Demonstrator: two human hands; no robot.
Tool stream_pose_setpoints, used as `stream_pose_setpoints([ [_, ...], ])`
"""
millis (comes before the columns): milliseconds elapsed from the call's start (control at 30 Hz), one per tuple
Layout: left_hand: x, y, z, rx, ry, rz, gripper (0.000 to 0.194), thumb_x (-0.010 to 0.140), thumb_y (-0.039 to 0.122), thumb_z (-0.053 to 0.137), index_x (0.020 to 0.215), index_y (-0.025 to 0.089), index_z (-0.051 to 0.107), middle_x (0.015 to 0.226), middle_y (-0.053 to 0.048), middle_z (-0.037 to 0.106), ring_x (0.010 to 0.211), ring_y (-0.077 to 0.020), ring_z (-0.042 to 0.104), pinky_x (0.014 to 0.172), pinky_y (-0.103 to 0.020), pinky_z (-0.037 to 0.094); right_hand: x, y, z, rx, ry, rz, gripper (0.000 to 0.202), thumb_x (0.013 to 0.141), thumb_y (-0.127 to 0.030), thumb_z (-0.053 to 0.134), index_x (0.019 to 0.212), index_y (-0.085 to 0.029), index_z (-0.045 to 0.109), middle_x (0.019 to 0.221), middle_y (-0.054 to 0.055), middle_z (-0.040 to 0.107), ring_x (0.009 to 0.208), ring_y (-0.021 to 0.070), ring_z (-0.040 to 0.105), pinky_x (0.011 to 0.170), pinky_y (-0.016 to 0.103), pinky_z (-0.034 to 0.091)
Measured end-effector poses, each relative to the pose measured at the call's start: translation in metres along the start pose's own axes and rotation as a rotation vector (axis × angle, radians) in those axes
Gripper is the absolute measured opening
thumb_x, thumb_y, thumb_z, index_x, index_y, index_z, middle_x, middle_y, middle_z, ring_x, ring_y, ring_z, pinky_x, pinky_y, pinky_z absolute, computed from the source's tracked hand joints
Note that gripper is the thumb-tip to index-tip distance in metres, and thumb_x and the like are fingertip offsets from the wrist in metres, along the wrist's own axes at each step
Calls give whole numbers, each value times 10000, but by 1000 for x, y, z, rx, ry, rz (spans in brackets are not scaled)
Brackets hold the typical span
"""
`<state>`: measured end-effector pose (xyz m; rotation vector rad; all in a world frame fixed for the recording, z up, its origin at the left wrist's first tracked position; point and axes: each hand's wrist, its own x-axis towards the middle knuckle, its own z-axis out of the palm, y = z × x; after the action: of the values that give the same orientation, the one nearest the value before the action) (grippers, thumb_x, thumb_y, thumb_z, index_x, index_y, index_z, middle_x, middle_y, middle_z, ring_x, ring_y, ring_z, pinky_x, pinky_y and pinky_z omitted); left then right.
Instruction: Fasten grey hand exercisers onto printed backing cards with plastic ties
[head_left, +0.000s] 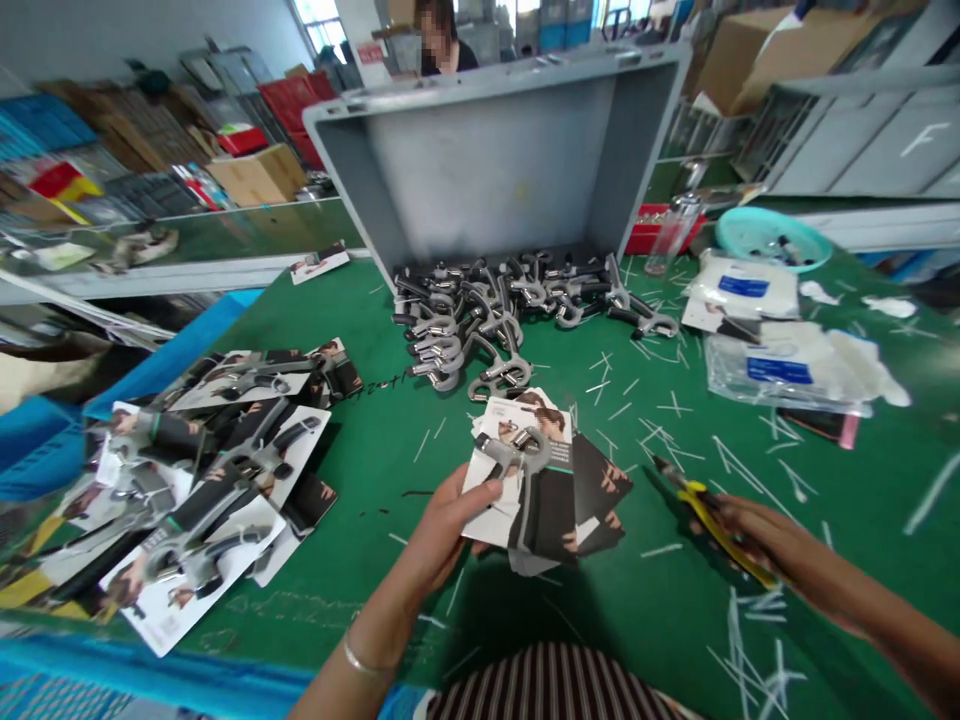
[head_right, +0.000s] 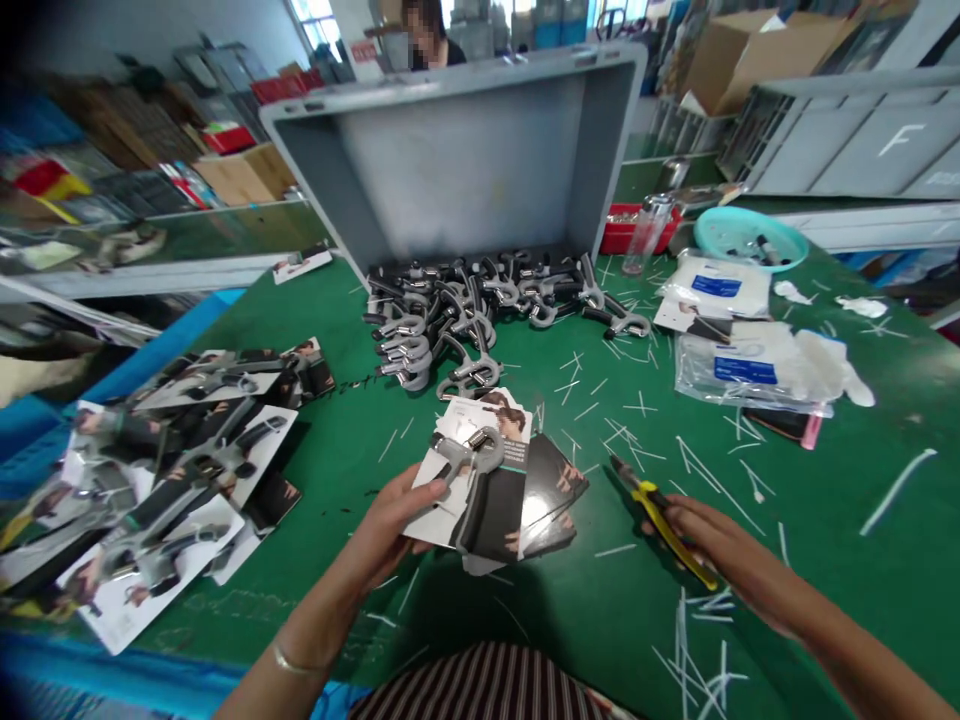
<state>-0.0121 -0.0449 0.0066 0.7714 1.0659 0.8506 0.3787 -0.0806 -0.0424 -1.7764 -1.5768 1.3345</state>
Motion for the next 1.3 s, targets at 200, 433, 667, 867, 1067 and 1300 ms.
stream_pose_setpoints([
  [200,4,-14,10,112,82,57,378,829,387,655,1106,158,538,650,49,515,429,-63,412,306,-141,267,-5,-54,36,101,-117,-142,435,934,-438,480,1325,-257,539,1133,132,679,919,289,674,765,453,573],
  [433,2,-17,13,154,140,18,431,800,393,687,1145,186,533,653,50,540,450,-75,451,341,-140,289,36,-103,74,-795,100,-701,571,868,-230,550,1418,-121,443,1250,177,559,1107,325,467,996,536,395],
  [667,8,-12,8,92,140,-39,390,775,362,710,1082,190,542,638,62,551,437,-67,436,375,-153,316,42,-105,79,-944,100,-706,585,866,-249,530,1420,-90,429,1244,190,535,1094,345,443,959,517,397],
  [867,12,-4,6,162,130,-26,385,778,360,698,1095,193,556,645,51,578,428,-73,438,385,-166,312,46,-119,65,-1110,66,-725,653,823,-257,564,1438,-98,414,1257,194,538,1061,374,448,905,529,410],
  [1067,12,-10,5,180,172,5,423,762,352,718,1138,212,583,675,43,623,479,-86,488,466,-184,373,52,-134,66,-1163,31,-774,647,800,-247,583,1412,-103,431,1217,195,564,1018,366,486,874,511,431],
  [1300,15,-18,-7,93,163,-88,419,720,413,735,1063,198,630,668,21,631,494,-103,508,444,-180,340,62,-118,69,-945,-105,-619,207,878,-208,516,1071,-164,576,971,122,648,854,263,612,703,354,478],
])
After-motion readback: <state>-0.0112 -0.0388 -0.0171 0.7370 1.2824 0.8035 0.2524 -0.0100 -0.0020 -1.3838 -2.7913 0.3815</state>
